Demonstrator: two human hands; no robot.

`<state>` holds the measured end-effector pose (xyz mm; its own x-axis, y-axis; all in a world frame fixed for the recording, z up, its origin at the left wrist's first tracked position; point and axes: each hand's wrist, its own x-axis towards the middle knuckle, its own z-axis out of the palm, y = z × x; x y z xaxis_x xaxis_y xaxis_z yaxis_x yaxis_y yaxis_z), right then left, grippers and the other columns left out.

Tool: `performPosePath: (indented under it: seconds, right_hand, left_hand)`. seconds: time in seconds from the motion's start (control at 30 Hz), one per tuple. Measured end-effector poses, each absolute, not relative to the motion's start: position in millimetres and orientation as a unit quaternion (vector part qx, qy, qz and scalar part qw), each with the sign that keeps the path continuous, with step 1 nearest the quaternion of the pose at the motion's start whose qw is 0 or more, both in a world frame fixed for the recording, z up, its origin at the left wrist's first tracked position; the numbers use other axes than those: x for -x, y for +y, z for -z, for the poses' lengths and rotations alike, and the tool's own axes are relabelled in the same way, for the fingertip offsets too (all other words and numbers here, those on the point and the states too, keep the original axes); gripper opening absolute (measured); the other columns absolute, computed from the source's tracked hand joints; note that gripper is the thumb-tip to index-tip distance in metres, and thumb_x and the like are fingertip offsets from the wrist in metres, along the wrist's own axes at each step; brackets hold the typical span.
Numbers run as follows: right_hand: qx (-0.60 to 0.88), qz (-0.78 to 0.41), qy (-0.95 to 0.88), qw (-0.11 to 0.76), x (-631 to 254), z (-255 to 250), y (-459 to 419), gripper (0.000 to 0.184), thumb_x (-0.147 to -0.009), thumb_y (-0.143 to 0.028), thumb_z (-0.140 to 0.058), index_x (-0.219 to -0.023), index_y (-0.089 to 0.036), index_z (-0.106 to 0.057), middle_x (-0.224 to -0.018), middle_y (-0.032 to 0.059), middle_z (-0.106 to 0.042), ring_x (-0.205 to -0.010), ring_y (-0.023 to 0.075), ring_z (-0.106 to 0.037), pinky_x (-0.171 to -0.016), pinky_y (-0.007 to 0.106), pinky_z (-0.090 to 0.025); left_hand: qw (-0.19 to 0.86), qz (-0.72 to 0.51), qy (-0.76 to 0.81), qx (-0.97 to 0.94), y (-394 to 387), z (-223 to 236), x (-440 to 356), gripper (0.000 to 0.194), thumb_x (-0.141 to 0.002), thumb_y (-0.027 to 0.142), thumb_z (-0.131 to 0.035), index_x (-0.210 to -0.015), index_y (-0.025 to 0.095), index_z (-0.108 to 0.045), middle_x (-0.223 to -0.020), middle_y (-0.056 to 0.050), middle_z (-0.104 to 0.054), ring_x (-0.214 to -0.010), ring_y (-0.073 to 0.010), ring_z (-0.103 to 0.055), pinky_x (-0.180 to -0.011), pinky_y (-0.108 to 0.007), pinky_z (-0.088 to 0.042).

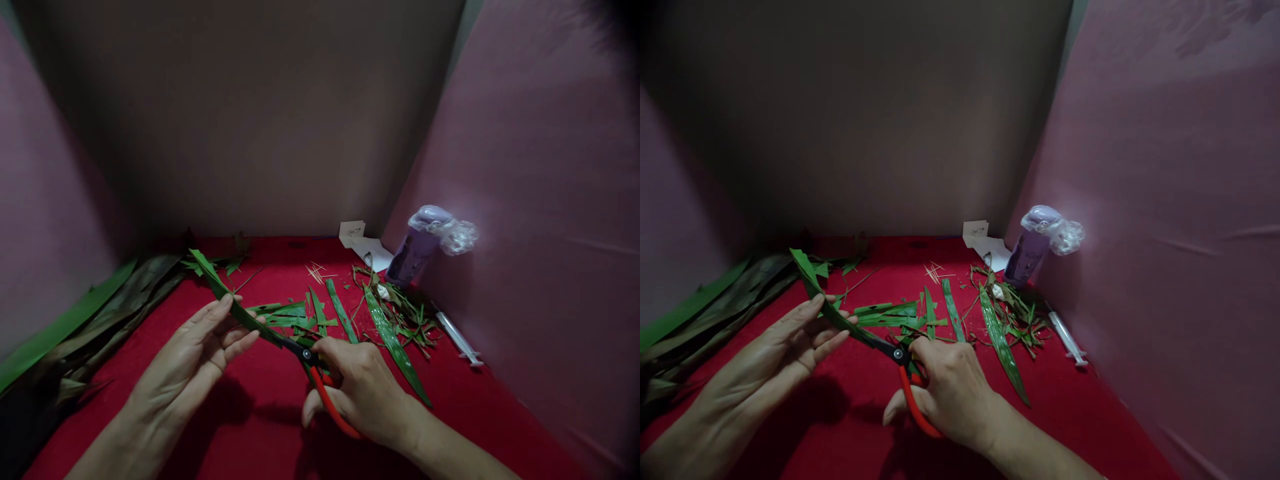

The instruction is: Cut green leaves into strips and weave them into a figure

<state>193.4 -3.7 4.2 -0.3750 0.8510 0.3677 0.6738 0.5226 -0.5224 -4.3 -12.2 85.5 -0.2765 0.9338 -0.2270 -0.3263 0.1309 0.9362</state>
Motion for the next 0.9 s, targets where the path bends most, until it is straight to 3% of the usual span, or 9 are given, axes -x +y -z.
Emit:
performPosePath:
  seconds: [0.1, 0.4, 0.63, 0.9]
  right_hand:
    - [0.47, -0.137, -0.819, 0.299, -193, -6, -3, 0.046, -0.067, -0.061, -0.067, -0.076, -0.017, -0.055, -0.057, -0.0029, -0.054, -0.047, 0.0099, -0.042, -0.046, 0.02, -0.031]
    - [0.448, -0.137, -0.826, 0.313, -196, 7, -2, 0.033, -0.081, -0.049, -0.06, -0.077, -0.017, -0.054, -0.058, 0.0, -0.062, -0.049, 0.0113, -0.053, -0.05, 0.021, -0.036]
    - [0.452, -0.101, -0.821, 0.334, -194, 5, -1, 0.04, -0.074, -0.055, -0.064, -0.071, -0.016, -0.055, -0.054, -0.0003, -0.061, -0.044, 0.0105, -0.052, -0.047, 0.021, -0.035]
    - [0.451, -0.112, -0.822, 0.33, -192, 5, -2, 0.042, -0.078, -0.057, -0.059, -0.071, -0.016, -0.054, -0.054, -0.0002, -0.059, -0.046, 0.0111, -0.053, -0.047, 0.021, -0.034]
  left_hand:
    - [0.527, -0.597, 0.531, -0.29, -11, -85, 3, 0.012, -0.069, 0.025, -0.073, -0.08, 0.028, -0.073, -0.095, 0.0, -0.075, -0.104, -0.0282, -0.064, -0.08, -0.033, -0.059]
    - [0.527, -0.593, 0.54, -0.282, -13, -86, 3, 0.011, -0.069, 0.026, -0.074, -0.079, 0.028, -0.072, -0.094, 0.0, -0.076, -0.103, -0.0284, -0.064, -0.08, -0.032, -0.059]
    - [0.528, -0.582, 0.562, -0.257, -13, -88, 3, 0.013, -0.068, 0.026, -0.074, -0.081, 0.028, -0.072, -0.096, 0.0, -0.075, -0.106, -0.0279, -0.063, -0.078, -0.028, -0.06]
    - [0.542, -0.59, 0.543, -0.251, -13, -89, 2, 0.013, -0.068, 0.027, -0.075, -0.081, 0.027, -0.072, -0.095, -0.001, -0.076, -0.105, -0.0295, -0.063, -0.078, -0.031, -0.06]
